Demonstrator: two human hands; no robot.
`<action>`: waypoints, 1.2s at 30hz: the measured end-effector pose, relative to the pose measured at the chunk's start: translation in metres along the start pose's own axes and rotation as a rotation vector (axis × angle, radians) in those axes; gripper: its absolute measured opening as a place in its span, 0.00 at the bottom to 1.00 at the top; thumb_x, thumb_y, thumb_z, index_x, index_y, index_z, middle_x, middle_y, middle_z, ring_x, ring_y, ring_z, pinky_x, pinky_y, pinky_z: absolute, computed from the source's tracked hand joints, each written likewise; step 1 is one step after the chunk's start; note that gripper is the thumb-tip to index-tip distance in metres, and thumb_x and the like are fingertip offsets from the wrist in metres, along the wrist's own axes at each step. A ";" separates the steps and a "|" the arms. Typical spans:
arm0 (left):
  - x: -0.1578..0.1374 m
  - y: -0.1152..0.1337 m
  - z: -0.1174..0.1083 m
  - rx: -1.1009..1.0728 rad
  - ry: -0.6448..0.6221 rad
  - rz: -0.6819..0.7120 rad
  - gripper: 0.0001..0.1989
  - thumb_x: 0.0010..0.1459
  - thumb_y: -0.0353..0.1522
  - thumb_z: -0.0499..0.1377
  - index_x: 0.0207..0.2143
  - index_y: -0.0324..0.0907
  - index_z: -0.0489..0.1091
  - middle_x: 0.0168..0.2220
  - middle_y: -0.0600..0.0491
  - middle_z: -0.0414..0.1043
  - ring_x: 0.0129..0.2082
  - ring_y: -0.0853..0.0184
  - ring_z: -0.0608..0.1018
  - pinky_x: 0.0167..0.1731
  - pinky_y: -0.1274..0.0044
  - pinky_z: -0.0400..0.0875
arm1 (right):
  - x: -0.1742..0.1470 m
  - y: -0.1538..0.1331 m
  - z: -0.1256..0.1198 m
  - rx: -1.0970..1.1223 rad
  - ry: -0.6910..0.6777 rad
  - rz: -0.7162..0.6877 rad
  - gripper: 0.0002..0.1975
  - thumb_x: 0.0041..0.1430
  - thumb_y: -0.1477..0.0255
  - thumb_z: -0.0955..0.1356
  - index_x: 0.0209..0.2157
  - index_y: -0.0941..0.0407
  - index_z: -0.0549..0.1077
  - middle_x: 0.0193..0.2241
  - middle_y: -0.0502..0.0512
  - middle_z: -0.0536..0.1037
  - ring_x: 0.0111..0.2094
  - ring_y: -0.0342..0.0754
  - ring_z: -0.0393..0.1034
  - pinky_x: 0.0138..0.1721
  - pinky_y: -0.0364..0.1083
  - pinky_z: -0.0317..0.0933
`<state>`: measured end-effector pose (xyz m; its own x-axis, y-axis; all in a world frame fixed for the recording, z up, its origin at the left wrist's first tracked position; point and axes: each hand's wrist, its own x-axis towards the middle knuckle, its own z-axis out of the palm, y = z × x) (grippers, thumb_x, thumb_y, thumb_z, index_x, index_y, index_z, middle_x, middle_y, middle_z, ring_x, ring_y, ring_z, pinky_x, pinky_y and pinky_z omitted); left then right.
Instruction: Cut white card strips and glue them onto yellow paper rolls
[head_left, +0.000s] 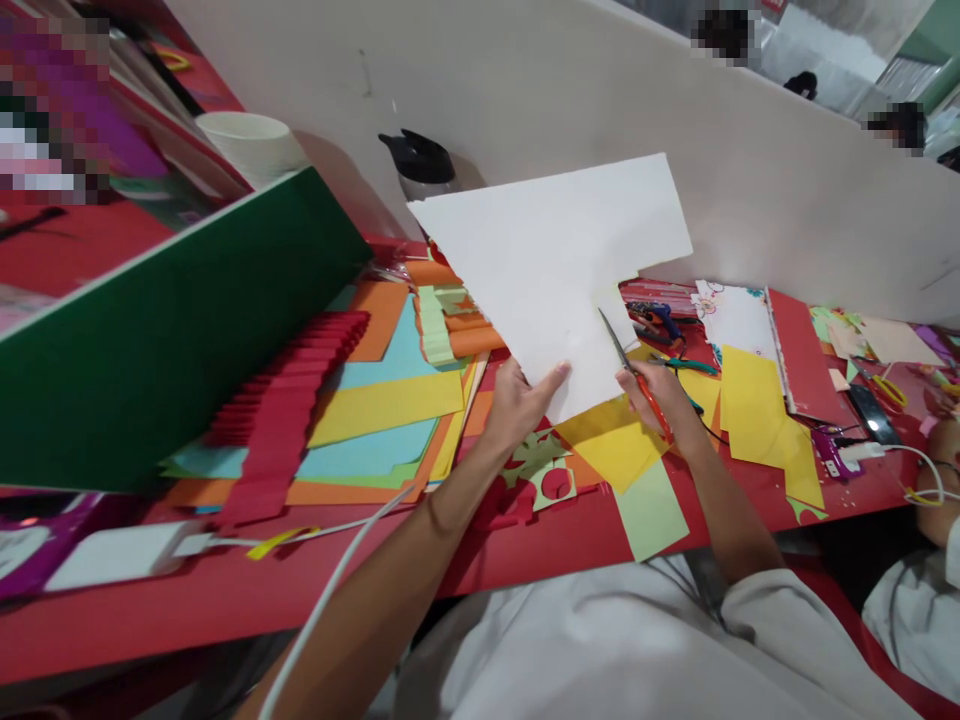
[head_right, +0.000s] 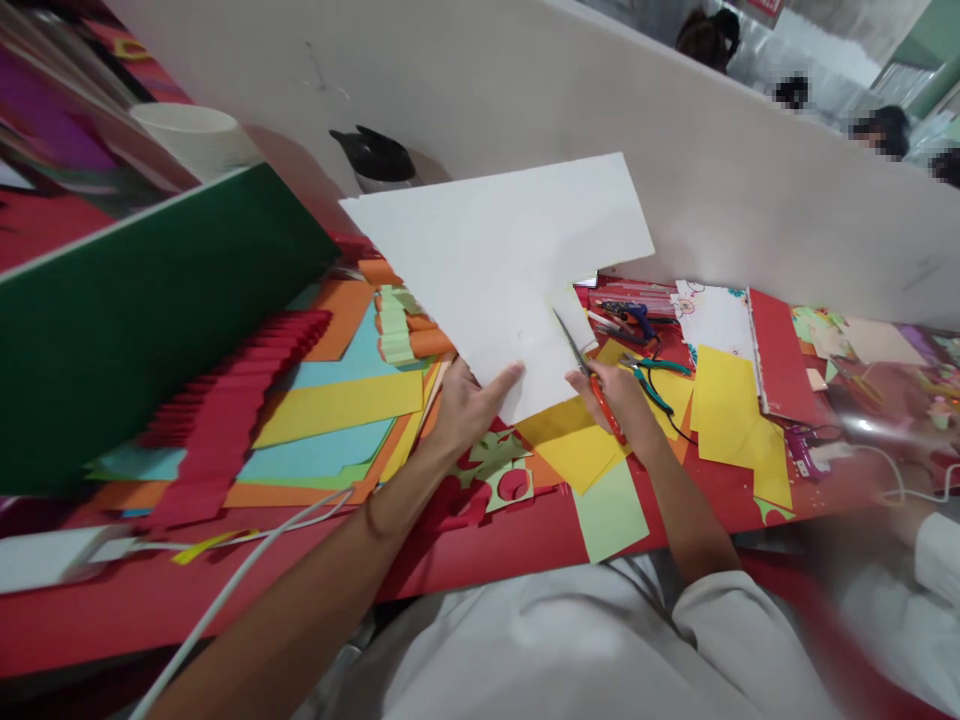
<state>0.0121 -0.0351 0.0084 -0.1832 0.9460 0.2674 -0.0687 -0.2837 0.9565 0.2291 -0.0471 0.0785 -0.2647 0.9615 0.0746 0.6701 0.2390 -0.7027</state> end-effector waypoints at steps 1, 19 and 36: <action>0.000 0.001 0.000 0.002 -0.002 0.004 0.29 0.55 0.51 0.71 0.48 0.37 0.78 0.48 0.39 0.83 0.46 0.51 0.85 0.45 0.64 0.84 | 0.000 0.000 0.000 -0.028 0.019 -0.026 0.33 0.65 0.35 0.59 0.28 0.52 0.62 0.22 0.51 0.69 0.25 0.48 0.68 0.28 0.46 0.56; -0.001 0.004 -0.001 0.040 -0.064 -0.029 0.32 0.55 0.52 0.70 0.49 0.35 0.77 0.50 0.37 0.83 0.46 0.52 0.85 0.44 0.67 0.84 | 0.001 0.005 0.007 -0.045 0.072 -0.049 0.33 0.67 0.36 0.58 0.29 0.52 0.63 0.22 0.51 0.69 0.26 0.50 0.72 0.28 0.44 0.58; -0.001 0.008 0.000 0.083 -0.098 -0.034 0.31 0.55 0.51 0.69 0.47 0.34 0.77 0.48 0.38 0.84 0.43 0.53 0.85 0.40 0.67 0.82 | 0.003 0.002 0.010 -0.270 0.075 0.000 0.30 0.71 0.42 0.58 0.32 0.53 0.68 0.24 0.54 0.76 0.30 0.53 0.75 0.34 0.46 0.58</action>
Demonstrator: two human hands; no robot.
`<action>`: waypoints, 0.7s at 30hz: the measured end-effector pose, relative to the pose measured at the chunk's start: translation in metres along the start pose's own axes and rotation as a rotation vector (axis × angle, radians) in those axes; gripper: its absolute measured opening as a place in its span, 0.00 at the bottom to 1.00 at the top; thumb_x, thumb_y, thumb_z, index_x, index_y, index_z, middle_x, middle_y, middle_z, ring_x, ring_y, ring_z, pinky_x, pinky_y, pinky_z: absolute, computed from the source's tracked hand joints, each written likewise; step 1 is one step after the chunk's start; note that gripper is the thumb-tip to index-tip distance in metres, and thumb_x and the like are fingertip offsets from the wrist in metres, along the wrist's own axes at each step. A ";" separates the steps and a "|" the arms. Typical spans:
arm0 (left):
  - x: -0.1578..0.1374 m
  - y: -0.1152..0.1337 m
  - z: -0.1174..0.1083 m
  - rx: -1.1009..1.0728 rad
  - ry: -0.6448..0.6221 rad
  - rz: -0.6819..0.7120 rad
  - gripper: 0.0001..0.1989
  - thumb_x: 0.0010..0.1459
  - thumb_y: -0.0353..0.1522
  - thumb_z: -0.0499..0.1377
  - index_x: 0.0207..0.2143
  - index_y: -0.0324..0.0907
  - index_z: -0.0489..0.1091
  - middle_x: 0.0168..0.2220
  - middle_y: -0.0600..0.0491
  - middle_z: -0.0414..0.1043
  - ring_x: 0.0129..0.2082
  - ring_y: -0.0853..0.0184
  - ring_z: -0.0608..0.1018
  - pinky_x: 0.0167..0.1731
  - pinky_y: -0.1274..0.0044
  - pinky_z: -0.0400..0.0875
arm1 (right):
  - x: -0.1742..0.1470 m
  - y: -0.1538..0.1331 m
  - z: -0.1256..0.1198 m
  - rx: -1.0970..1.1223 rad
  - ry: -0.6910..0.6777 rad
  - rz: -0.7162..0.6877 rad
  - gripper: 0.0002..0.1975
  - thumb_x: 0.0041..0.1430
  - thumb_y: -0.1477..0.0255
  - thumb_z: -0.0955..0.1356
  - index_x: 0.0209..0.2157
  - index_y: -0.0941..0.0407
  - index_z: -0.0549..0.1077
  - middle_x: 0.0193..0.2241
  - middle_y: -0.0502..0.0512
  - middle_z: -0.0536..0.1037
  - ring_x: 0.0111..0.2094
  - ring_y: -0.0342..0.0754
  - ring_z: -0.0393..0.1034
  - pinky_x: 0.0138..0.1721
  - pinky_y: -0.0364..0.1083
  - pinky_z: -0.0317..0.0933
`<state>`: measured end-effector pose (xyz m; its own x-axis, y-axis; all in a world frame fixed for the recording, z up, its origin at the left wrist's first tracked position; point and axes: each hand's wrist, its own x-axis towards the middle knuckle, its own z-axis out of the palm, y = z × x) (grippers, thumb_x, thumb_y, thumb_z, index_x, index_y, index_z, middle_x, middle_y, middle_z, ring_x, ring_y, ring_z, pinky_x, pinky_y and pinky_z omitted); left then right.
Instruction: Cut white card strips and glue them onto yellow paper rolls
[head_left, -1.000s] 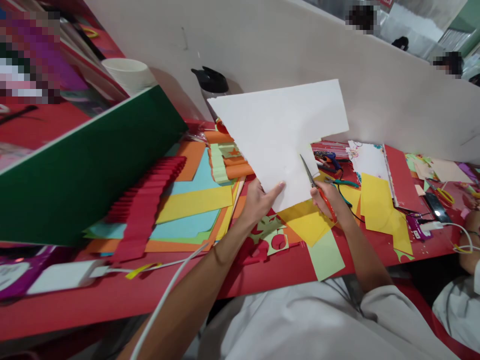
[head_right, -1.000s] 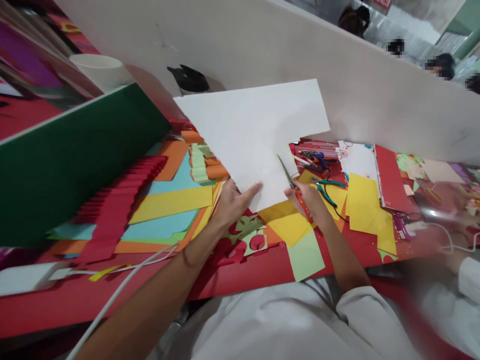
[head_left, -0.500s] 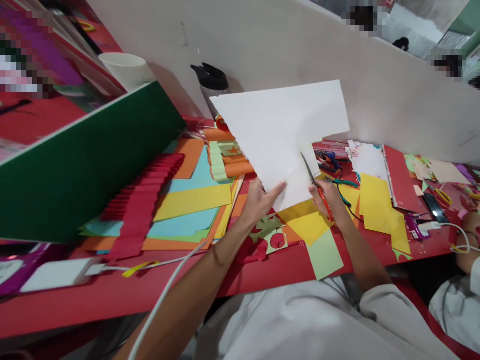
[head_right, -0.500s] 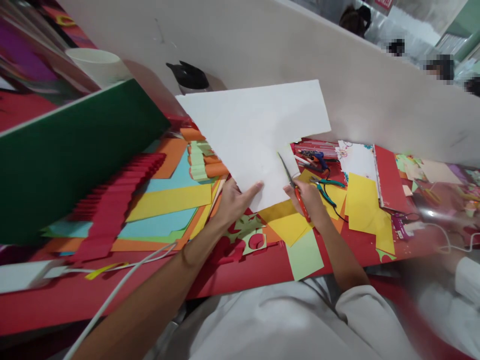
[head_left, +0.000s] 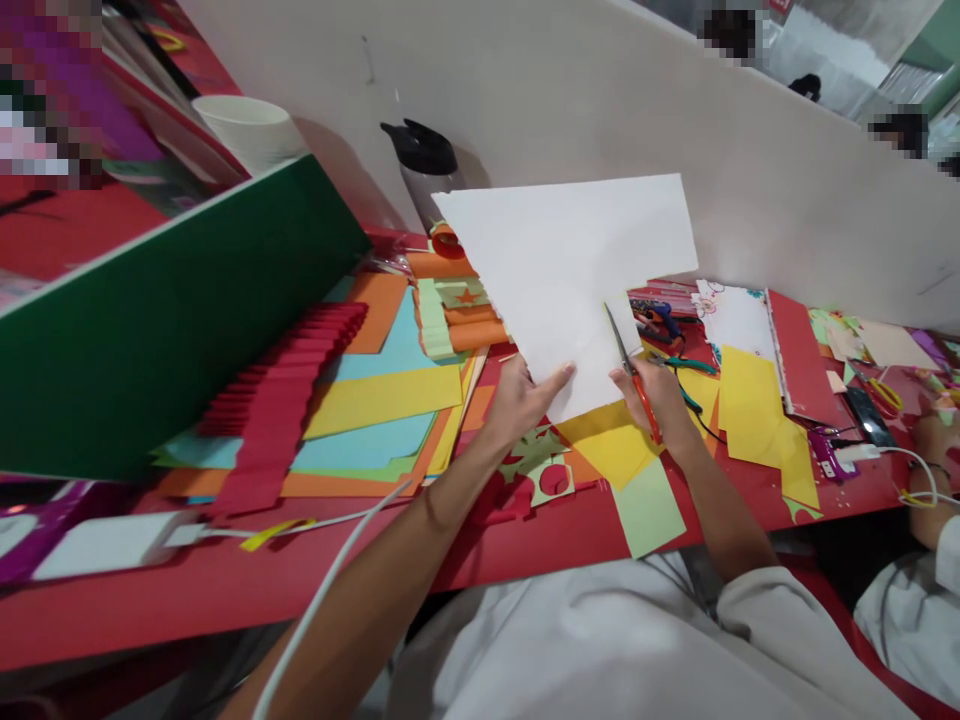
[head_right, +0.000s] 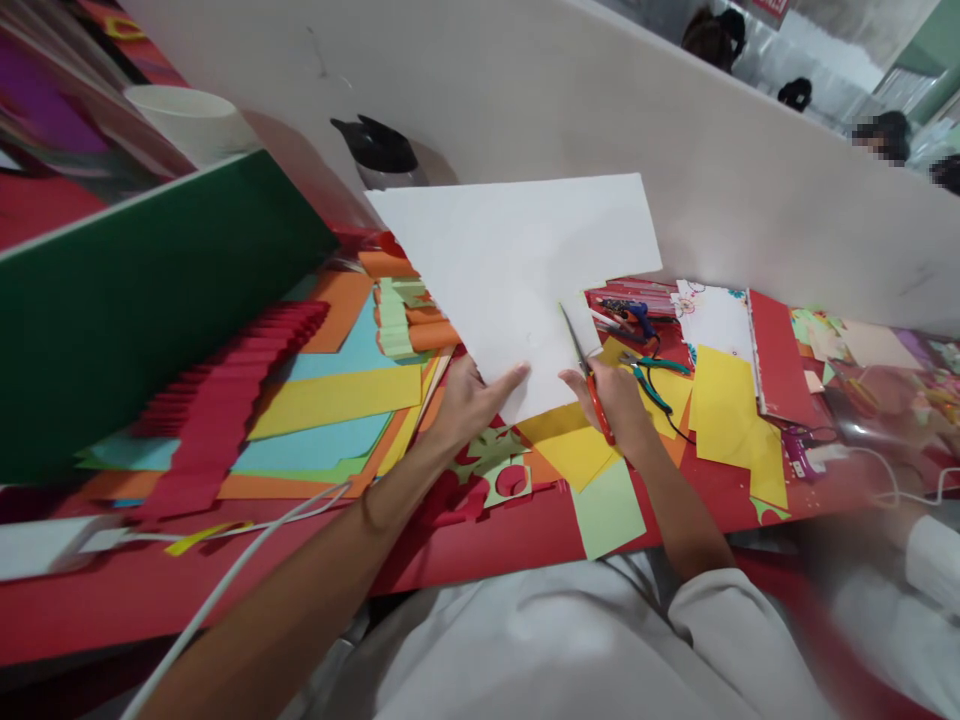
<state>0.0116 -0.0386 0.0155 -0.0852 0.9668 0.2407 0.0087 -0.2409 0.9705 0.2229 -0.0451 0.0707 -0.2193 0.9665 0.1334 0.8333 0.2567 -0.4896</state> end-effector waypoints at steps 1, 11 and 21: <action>0.000 0.000 0.000 -0.004 -0.003 0.002 0.31 0.55 0.51 0.69 0.48 0.34 0.77 0.48 0.38 0.84 0.43 0.53 0.85 0.41 0.67 0.82 | 0.000 0.000 0.000 -0.014 0.018 -0.003 0.29 0.72 0.42 0.58 0.32 0.53 0.68 0.25 0.55 0.77 0.31 0.54 0.75 0.34 0.46 0.58; 0.002 -0.001 -0.002 -0.009 -0.050 0.019 0.31 0.55 0.52 0.69 0.48 0.35 0.77 0.50 0.38 0.83 0.45 0.51 0.85 0.44 0.65 0.83 | -0.006 0.000 -0.004 0.265 0.002 0.084 0.24 0.68 0.44 0.63 0.46 0.50 0.61 0.24 0.48 0.74 0.28 0.53 0.76 0.29 0.46 0.60; 0.001 -0.002 -0.001 -0.024 -0.062 -0.010 0.33 0.54 0.54 0.69 0.48 0.34 0.78 0.49 0.38 0.84 0.44 0.51 0.85 0.42 0.66 0.83 | 0.000 0.002 -0.001 0.170 0.050 0.045 0.25 0.67 0.42 0.63 0.38 0.50 0.58 0.25 0.48 0.71 0.29 0.53 0.75 0.31 0.46 0.59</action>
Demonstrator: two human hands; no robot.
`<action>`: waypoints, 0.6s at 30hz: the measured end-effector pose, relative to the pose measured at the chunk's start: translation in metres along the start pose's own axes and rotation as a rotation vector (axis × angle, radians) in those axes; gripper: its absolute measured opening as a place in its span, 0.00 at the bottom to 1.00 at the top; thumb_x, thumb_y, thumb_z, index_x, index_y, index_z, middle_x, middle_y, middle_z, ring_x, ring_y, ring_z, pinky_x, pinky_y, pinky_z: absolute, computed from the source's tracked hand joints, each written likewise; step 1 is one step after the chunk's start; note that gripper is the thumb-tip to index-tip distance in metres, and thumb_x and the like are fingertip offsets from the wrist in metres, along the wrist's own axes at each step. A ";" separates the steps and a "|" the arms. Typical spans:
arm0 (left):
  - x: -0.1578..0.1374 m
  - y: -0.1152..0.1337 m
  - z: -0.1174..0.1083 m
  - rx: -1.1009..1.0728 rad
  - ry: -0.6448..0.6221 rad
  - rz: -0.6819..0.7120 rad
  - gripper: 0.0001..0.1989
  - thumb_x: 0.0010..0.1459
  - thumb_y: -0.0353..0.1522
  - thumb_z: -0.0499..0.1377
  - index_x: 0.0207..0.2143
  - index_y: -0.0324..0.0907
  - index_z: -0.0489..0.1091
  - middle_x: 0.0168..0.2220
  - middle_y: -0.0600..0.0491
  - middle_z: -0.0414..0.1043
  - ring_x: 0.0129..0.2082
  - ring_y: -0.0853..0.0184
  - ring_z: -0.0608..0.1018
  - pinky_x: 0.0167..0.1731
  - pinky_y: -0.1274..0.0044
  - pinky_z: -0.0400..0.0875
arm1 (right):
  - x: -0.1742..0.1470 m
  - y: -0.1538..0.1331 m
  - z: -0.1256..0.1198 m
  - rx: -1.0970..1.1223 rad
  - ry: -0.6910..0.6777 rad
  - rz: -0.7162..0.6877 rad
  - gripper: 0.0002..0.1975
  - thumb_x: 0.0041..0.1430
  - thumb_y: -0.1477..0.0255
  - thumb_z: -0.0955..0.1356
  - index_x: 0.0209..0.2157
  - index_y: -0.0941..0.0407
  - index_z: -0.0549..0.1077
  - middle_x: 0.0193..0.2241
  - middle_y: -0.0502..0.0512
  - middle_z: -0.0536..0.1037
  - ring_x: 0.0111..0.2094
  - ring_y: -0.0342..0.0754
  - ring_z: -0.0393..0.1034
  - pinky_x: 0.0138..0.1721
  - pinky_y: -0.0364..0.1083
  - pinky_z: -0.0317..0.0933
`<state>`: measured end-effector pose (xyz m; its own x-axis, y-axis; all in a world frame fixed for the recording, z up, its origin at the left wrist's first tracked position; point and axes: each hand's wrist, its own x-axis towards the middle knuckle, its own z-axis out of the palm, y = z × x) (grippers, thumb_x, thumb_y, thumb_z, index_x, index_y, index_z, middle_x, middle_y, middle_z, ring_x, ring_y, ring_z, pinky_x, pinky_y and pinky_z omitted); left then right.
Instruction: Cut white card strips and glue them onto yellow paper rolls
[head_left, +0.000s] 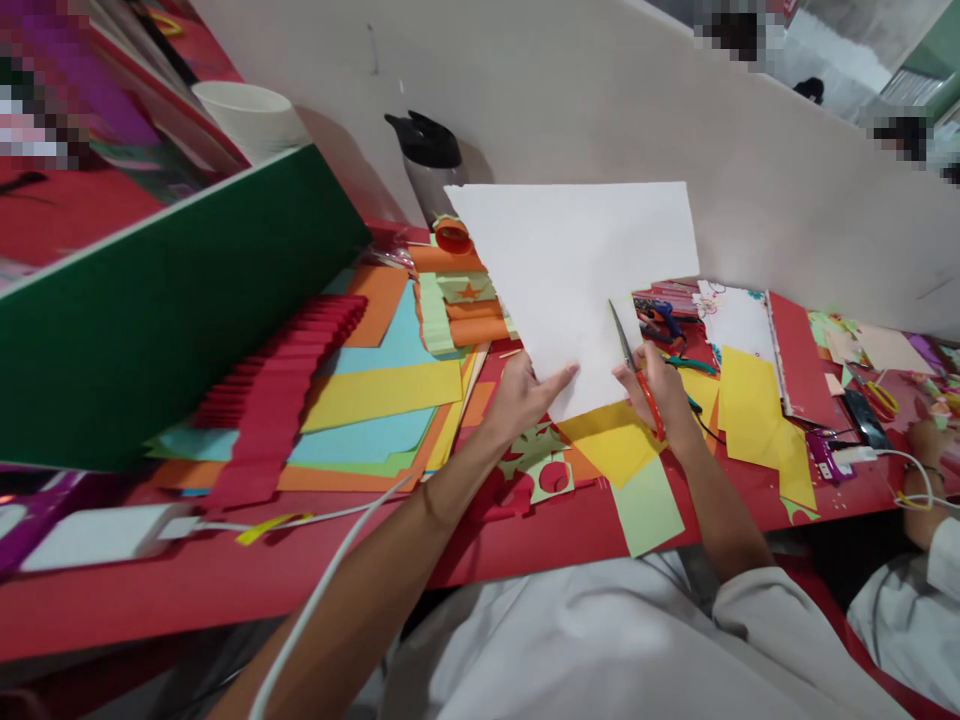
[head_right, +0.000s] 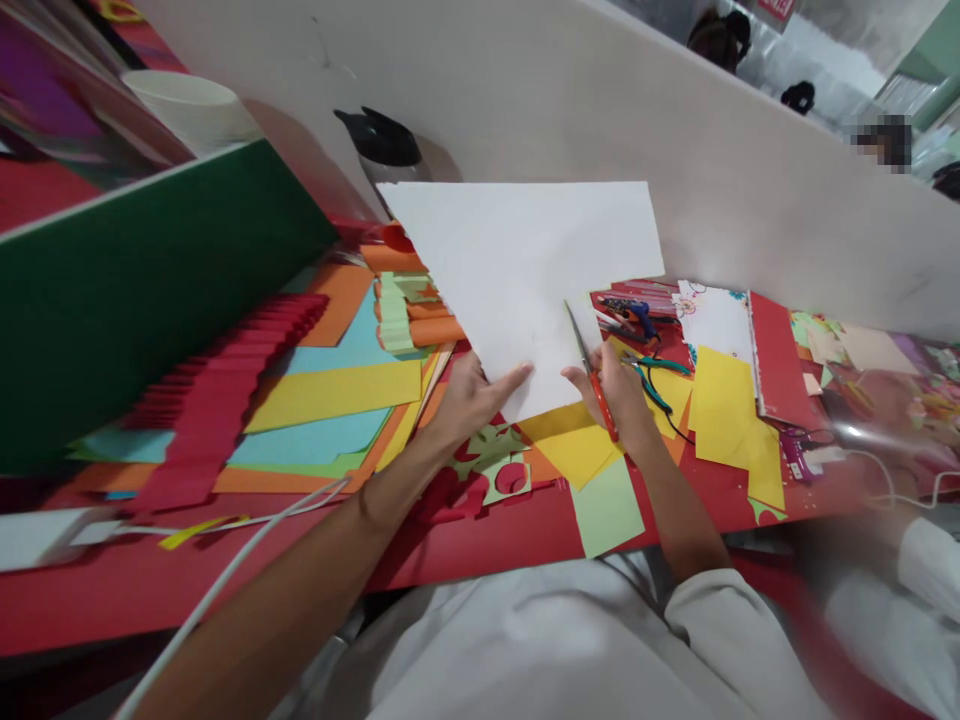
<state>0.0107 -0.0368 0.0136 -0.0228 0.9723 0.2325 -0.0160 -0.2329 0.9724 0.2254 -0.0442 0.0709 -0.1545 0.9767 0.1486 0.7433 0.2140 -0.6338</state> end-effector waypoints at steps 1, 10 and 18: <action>0.000 0.000 0.000 -0.002 0.007 -0.001 0.33 0.54 0.54 0.69 0.47 0.34 0.78 0.48 0.38 0.84 0.44 0.51 0.85 0.42 0.66 0.83 | 0.001 0.000 0.001 -0.002 0.009 0.002 0.26 0.66 0.41 0.63 0.37 0.50 0.57 0.25 0.48 0.70 0.29 0.53 0.75 0.30 0.46 0.58; 0.001 0.004 -0.001 -0.014 -0.014 -0.011 0.32 0.53 0.53 0.70 0.48 0.35 0.77 0.49 0.39 0.84 0.44 0.50 0.85 0.41 0.66 0.83 | -0.002 0.004 -0.003 0.189 -0.093 0.044 0.29 0.63 0.38 0.65 0.39 0.49 0.58 0.24 0.45 0.69 0.22 0.48 0.72 0.23 0.44 0.60; -0.002 0.001 0.002 -0.034 -0.040 -0.018 0.32 0.54 0.52 0.70 0.49 0.35 0.77 0.49 0.37 0.83 0.45 0.50 0.85 0.43 0.66 0.83 | -0.001 -0.004 -0.011 0.082 -0.069 0.017 0.26 0.66 0.40 0.62 0.43 0.50 0.60 0.26 0.48 0.72 0.25 0.51 0.73 0.28 0.46 0.61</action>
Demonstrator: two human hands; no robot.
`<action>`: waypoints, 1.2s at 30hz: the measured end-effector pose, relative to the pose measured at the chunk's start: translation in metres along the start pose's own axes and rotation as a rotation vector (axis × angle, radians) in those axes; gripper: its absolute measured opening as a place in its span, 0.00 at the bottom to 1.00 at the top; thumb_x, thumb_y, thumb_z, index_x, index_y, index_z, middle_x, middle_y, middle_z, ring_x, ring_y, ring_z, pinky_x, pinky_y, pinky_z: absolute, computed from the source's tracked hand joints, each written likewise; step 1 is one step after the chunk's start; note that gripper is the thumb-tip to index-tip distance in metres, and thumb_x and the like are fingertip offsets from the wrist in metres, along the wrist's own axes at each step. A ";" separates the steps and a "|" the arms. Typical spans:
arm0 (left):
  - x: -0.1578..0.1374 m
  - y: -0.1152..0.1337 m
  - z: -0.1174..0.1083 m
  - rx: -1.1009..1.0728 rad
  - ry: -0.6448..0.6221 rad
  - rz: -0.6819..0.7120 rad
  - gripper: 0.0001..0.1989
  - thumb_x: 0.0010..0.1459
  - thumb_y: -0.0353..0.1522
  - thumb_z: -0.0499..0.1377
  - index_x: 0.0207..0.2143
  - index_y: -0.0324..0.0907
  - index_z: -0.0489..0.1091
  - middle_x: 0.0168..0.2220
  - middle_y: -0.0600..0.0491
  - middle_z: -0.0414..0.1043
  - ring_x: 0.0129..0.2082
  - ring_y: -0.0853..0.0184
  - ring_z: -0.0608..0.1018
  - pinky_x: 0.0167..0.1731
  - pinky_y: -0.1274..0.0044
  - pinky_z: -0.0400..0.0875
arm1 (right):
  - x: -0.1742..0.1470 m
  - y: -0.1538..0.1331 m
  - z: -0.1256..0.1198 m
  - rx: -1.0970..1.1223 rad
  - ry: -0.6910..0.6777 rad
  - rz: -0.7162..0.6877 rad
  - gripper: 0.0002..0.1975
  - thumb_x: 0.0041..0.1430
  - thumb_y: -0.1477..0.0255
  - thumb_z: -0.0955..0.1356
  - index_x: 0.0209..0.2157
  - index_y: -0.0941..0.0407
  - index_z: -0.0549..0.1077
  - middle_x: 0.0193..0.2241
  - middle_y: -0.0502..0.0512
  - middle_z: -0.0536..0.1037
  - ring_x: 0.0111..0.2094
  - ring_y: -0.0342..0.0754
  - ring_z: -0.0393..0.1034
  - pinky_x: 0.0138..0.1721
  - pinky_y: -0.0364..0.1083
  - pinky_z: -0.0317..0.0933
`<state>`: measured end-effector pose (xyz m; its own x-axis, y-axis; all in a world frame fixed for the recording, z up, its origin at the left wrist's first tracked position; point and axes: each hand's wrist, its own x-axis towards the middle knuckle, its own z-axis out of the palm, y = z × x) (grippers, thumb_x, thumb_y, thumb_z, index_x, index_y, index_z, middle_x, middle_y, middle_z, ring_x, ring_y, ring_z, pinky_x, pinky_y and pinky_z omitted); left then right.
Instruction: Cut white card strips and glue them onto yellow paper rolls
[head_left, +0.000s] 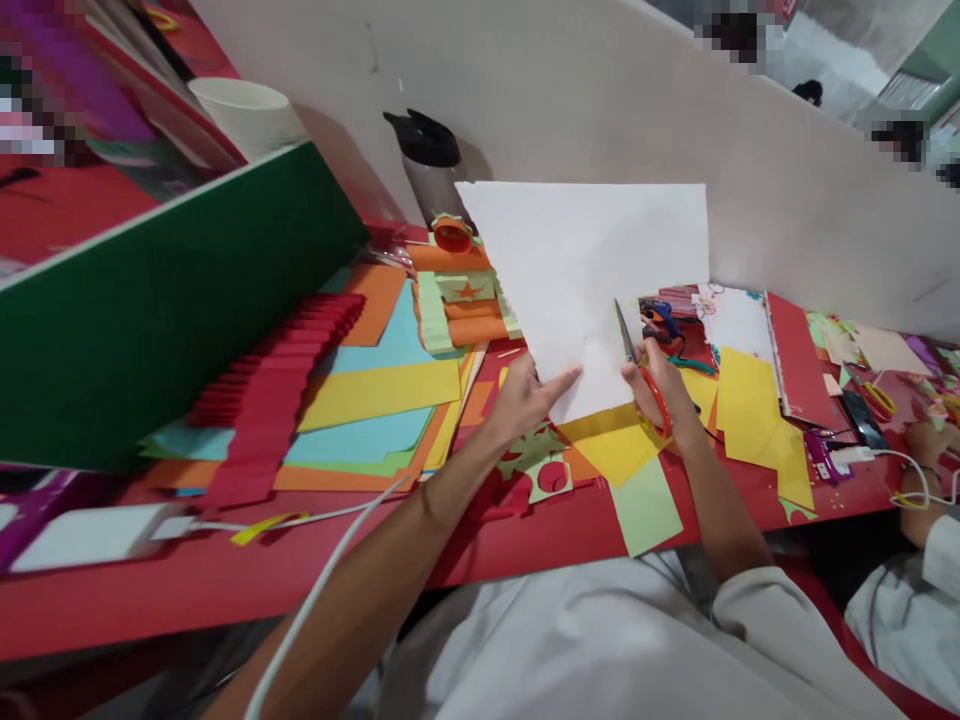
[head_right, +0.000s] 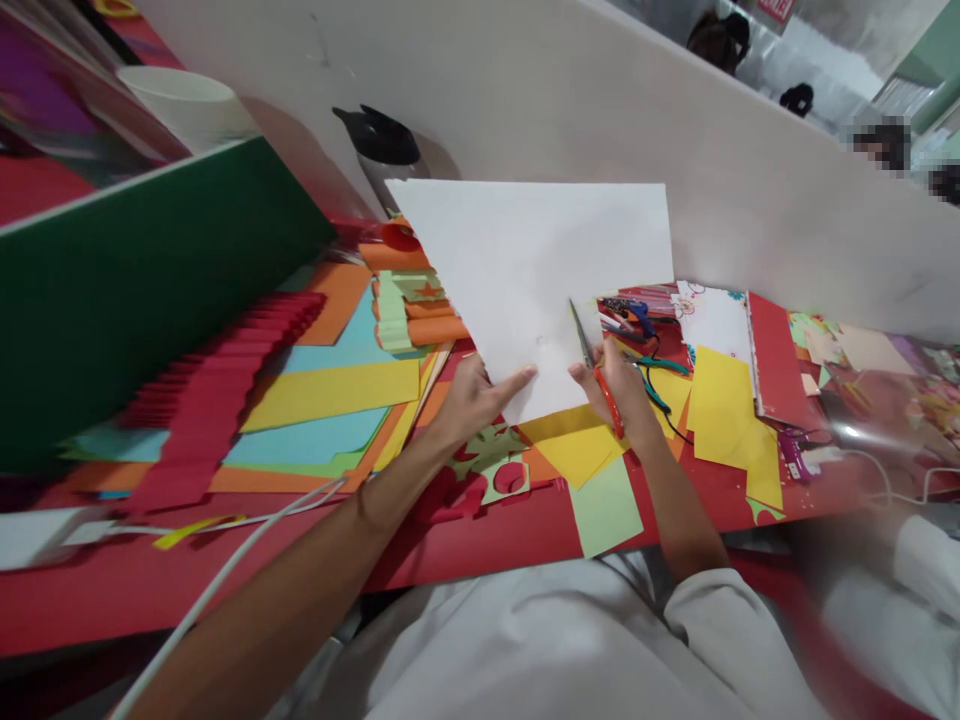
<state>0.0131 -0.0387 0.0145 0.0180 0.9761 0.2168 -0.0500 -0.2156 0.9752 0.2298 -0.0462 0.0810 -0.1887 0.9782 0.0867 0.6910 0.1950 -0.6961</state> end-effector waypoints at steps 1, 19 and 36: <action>0.000 -0.001 0.001 -0.003 0.005 -0.001 0.32 0.54 0.52 0.70 0.49 0.34 0.77 0.49 0.37 0.83 0.45 0.51 0.85 0.42 0.66 0.83 | 0.001 -0.001 0.001 -0.026 0.015 -0.014 0.26 0.67 0.41 0.62 0.42 0.50 0.60 0.27 0.49 0.73 0.27 0.51 0.73 0.30 0.47 0.60; 0.001 0.001 -0.006 -0.012 -0.039 -0.022 0.32 0.53 0.52 0.71 0.49 0.36 0.76 0.50 0.38 0.83 0.45 0.50 0.85 0.43 0.64 0.83 | -0.003 -0.006 0.000 -0.047 -0.018 -0.013 0.26 0.68 0.43 0.62 0.49 0.51 0.62 0.27 0.50 0.75 0.28 0.55 0.75 0.31 0.48 0.61; 0.001 0.002 0.002 -0.062 0.101 -0.018 0.33 0.52 0.52 0.72 0.49 0.35 0.75 0.51 0.37 0.82 0.47 0.50 0.85 0.44 0.65 0.83 | 0.006 -0.009 -0.001 -0.091 0.000 -0.064 0.24 0.67 0.44 0.65 0.44 0.51 0.66 0.24 0.48 0.73 0.29 0.53 0.73 0.33 0.47 0.60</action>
<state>0.0148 -0.0382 0.0169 -0.0807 0.9783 0.1909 -0.1123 -0.1993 0.9735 0.2233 -0.0416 0.0888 -0.2342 0.9636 0.1289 0.7380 0.2625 -0.6216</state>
